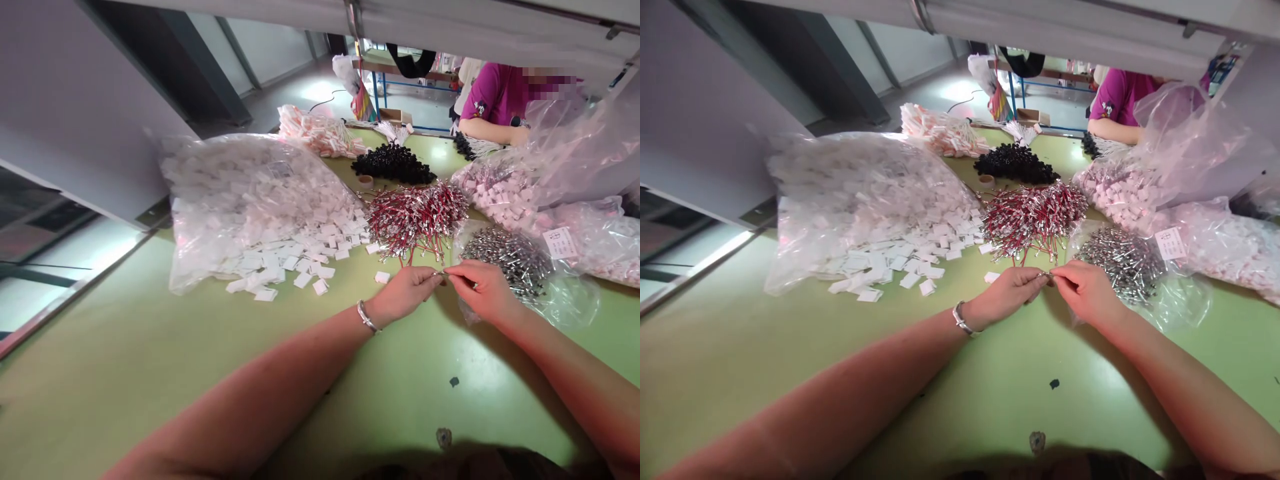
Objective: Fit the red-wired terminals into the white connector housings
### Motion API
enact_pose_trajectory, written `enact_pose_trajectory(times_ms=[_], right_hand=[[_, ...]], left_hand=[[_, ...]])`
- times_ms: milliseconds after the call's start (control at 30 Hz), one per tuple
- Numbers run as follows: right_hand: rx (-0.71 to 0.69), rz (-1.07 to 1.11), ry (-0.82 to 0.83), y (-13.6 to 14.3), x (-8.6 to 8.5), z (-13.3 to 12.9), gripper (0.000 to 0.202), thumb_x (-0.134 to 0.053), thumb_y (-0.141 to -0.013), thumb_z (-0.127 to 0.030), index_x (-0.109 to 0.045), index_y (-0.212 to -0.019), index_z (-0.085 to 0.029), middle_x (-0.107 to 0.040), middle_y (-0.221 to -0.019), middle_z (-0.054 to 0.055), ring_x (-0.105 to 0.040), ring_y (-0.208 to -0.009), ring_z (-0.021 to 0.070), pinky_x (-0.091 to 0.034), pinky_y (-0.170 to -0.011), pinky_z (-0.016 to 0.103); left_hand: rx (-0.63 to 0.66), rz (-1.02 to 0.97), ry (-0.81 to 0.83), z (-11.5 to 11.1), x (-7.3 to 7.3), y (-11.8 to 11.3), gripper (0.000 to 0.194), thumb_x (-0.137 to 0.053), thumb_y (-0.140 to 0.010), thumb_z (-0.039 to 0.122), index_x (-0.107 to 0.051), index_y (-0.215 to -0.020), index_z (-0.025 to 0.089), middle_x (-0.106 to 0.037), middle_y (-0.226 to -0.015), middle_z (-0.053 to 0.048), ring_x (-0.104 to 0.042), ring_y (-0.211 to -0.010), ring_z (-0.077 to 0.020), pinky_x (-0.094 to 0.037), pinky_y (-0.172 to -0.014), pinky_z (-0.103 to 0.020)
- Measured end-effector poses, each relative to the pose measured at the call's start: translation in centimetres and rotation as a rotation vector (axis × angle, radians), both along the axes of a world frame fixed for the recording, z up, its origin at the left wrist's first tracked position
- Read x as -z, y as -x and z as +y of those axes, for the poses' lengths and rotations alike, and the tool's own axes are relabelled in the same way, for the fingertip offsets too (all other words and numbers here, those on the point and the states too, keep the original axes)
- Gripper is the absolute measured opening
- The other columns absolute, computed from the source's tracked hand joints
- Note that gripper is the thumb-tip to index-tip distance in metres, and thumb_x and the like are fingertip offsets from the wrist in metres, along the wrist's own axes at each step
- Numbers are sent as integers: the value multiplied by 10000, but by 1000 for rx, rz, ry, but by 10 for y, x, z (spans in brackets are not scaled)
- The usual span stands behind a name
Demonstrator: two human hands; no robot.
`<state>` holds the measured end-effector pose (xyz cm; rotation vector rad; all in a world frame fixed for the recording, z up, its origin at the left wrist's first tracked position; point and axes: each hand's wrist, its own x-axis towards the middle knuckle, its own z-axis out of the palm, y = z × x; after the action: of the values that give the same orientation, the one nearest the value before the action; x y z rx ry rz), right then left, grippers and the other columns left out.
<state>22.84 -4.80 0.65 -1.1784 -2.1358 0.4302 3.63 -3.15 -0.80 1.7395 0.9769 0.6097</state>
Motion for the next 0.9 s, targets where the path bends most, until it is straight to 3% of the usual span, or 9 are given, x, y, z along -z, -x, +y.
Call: enact_pose_trajectory(times_ms=[167,267,400,500,633,733,800,900], right_hand=[[-122,-196,165,-9,-10,5,246,-489,-846,-188,-734,-835,-207,-658,-706,8,-571,-643,119,-434,-637,248],[-92,-192,289,-6,-8,2,220,-515,-833,-176,-731,-812,-209,-676,-705,-4,-576,-641,115,-429,-642,239],[17,-105,405,2,-5,-3,208,-527,-844,-173,-732,-833,-206,-704,-739,-4,-603,-663,122,-449,-640,234],[64,-186,335,-7,-10,6,197,-552,-854,-204,-733,-929,-226,-716,-829,13,-619,-730,142,-466,-694,259],[276,-365,53,-31,-13,35,293,-489,-898,-187,-692,-1109,-194,-675,-1039,81,-601,-915,195,-452,-827,320],[190,-586,-32,-38,-4,51,289,-484,-900,-155,-699,-1089,-193,-637,-1125,91,-534,-1044,223,-422,-870,319],[100,-727,-31,-35,2,54,250,-493,-909,-180,-707,-1038,-193,-645,-1058,88,-524,-1013,227,-418,-839,312],[77,-856,-58,-31,5,49,217,-478,-923,-194,-691,-933,-159,-636,-939,97,-524,-941,225,-409,-791,308]], left_hand=[[77,208,-274,0,9,3,346,-402,-928,361,-551,-676,176,-528,-623,17,-469,-596,-123,-368,-590,-242],[126,322,-406,-2,12,4,374,-373,-950,384,-567,-701,182,-546,-627,5,-465,-578,-131,-356,-582,-251],[115,365,-433,-2,10,4,388,-352,-961,390,-595,-740,184,-589,-658,-7,-500,-598,-138,-375,-589,-249],[71,361,-400,-1,7,0,351,-366,-959,358,-617,-788,183,-637,-739,-24,-546,-651,-153,-408,-623,-259],[41,349,-383,1,3,-6,338,-338,-963,334,-606,-828,178,-653,-830,-51,-574,-720,-174,-431,-674,-279],[39,334,-336,2,2,-7,380,-305,-966,359,-547,-728,186,-592,-705,-23,-531,-635,-161,-412,-622,-274],[6,303,-276,1,1,-7,389,-298,-966,368,-519,-697,192,-553,-633,-3,-506,-586,-150,-400,-592,-266],[-72,276,-204,0,3,-7,334,-335,-948,342,-543,-733,193,-533,-580,15,-494,-551,-140,-387,-561,-252]])
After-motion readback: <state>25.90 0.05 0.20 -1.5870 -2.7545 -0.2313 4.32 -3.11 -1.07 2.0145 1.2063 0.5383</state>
